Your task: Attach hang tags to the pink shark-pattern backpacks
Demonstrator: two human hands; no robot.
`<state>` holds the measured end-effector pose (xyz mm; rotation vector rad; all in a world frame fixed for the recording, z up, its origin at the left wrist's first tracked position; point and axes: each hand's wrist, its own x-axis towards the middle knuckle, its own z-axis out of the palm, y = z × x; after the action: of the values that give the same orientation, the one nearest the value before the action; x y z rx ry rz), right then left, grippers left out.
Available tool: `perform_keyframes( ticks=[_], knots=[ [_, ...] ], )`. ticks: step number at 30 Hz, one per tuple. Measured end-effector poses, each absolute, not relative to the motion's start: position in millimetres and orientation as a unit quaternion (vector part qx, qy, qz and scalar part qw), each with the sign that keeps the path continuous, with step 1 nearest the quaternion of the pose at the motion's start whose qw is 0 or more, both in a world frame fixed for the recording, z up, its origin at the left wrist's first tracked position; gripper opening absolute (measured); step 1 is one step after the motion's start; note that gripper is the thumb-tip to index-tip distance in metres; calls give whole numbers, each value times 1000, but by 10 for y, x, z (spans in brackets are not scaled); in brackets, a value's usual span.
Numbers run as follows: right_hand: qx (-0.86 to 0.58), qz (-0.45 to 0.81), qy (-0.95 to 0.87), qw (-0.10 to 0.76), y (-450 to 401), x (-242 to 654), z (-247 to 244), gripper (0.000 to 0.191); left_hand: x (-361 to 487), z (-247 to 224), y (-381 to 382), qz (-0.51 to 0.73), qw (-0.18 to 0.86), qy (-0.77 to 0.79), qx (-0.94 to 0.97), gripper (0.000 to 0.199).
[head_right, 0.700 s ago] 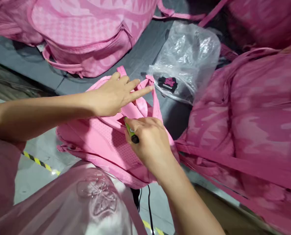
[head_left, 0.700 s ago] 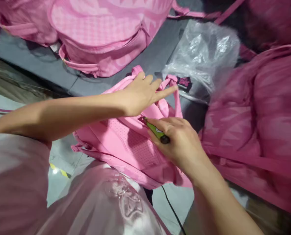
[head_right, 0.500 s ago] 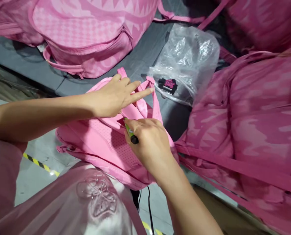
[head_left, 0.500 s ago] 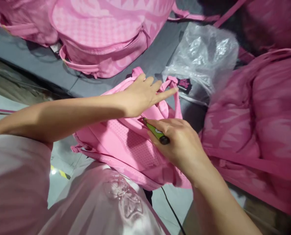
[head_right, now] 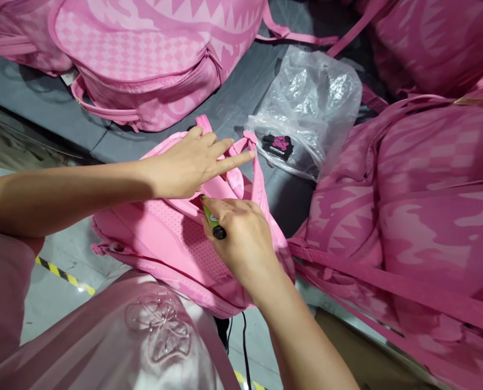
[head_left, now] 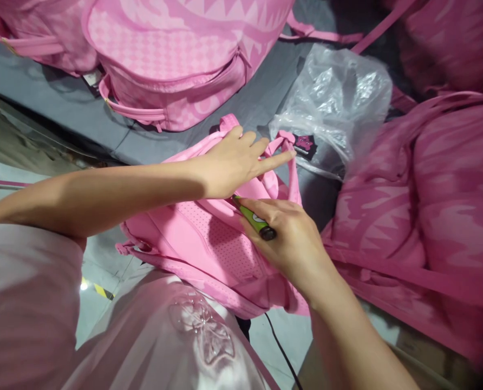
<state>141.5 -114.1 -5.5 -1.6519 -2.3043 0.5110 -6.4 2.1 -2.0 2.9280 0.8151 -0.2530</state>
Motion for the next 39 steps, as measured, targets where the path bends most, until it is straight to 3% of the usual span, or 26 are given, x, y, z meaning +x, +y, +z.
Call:
perform_keyframes(
  ticks=[21,32,39],
  knots=[
    [-567,178,-795,122,-1168,1457,-65,26,-72,-51,16,-77,26,273,959,90],
    [-554,240,-777,179,-1131,1463,-98,31,-53,-53,29,-78,59,272,957,92],
    [-571,237,-762,194,-1232,1471,-124,30,-312,73,169,-126,48,281,950,120]
  ],
)
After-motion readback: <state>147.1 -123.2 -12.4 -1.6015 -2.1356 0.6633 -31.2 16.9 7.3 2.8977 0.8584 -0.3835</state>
